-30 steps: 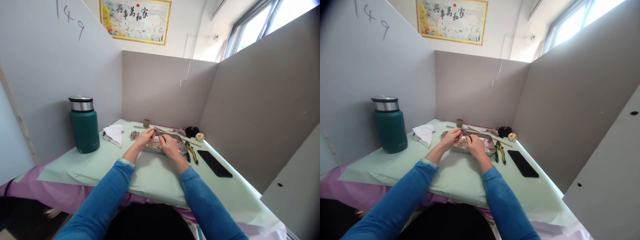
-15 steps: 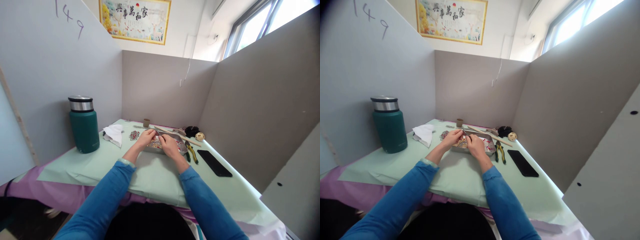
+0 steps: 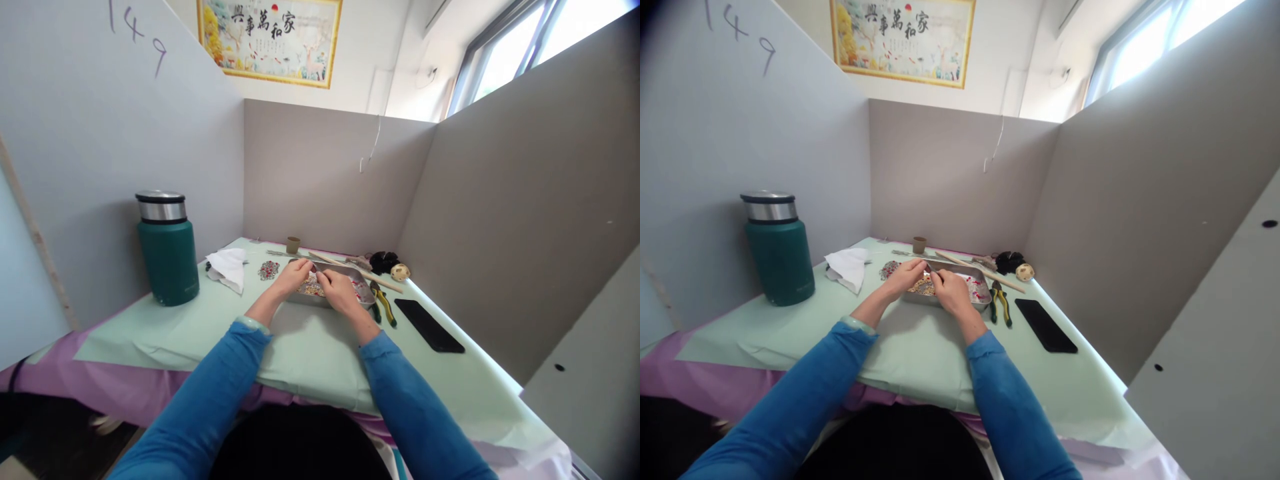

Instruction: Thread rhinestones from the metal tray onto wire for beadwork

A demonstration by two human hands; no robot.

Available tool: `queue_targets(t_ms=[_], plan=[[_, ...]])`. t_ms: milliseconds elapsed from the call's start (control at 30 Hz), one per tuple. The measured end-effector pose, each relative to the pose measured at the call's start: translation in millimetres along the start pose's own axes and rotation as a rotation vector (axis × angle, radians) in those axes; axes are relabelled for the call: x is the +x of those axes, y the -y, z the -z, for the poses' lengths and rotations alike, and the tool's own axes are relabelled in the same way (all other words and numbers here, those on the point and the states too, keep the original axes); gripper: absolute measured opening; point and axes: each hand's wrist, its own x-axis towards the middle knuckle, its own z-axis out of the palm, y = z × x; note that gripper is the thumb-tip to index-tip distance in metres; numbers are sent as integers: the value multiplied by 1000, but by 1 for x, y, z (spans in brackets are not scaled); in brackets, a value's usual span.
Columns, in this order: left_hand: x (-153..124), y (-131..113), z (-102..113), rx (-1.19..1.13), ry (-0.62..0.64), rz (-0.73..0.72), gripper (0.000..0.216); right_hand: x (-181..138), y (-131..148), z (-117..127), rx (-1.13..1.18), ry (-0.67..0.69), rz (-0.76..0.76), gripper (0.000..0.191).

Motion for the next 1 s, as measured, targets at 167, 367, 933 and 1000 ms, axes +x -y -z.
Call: queue_targets(t_ms=[167, 367, 933, 1000], plan=[[0, -2, 1, 73, -12, -4, 26, 1, 1, 1, 53, 28, -24, 38], [-1, -6, 3, 34, -5, -15, 25, 3, 3, 7, 259, 125, -59, 40], [3, 4, 2, 237, -53, -76, 20, 5, 0, 3, 138, 91, -75, 40], [3, 3, 2, 289, -72, -90, 19, 5, -1, 4, 151, 112, -84, 40]])
